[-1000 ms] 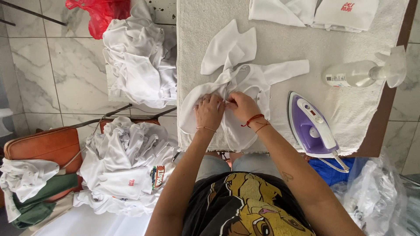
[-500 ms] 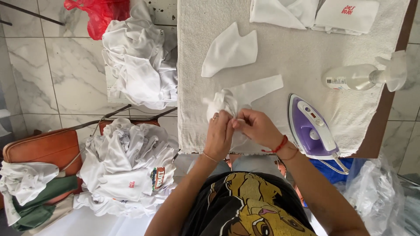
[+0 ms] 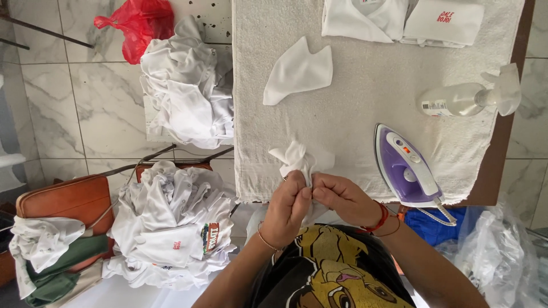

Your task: The person irons white baby onesies using a steam iron and then folds them neatly on a table.

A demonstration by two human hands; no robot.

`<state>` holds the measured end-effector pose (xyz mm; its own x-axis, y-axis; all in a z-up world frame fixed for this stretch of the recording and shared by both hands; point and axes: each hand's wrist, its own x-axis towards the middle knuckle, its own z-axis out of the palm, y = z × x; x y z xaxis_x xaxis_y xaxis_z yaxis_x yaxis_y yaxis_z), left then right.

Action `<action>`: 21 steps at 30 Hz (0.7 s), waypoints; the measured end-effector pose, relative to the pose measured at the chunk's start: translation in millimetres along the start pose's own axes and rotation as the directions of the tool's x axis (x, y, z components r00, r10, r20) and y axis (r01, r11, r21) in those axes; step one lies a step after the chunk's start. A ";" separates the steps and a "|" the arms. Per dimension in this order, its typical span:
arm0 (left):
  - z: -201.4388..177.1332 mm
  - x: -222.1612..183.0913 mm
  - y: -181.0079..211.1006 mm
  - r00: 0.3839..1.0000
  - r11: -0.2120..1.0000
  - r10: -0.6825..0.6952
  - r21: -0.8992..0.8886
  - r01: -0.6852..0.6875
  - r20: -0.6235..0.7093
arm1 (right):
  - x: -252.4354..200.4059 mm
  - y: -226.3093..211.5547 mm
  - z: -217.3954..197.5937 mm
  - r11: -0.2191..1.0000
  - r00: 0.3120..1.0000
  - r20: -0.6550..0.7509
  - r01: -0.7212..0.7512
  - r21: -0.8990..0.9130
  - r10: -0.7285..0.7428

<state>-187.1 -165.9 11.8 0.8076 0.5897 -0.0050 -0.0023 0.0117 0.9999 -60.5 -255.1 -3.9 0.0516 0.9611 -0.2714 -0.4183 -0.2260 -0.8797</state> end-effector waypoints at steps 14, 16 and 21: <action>-61.1 10.9 11.8 0.901 0.873 0.247 0.486 -0.048 -0.356 | -70.6 -51.8 -58.6 0.652 0.700 -0.542 -0.142 -0.745 -0.466; -69.3 10.6 23.2 0.891 0.794 0.342 0.600 -0.104 -0.299 | -79.2 -71.7 -54.8 0.599 0.666 -0.518 -0.132 -0.790 -0.536; -77.5 1.6 -1.5 0.994 0.501 -0.010 0.861 -0.086 0.105 | -60.9 -75.6 -58.5 0.028 0.669 -0.588 -0.671 -0.741 0.455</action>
<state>-231.5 -102.4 9.5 0.8650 0.5015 -0.0136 0.4373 -0.7403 0.5106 21.0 -305.9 56.2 0.3771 0.4465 -0.8114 0.6260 -0.7686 -0.1319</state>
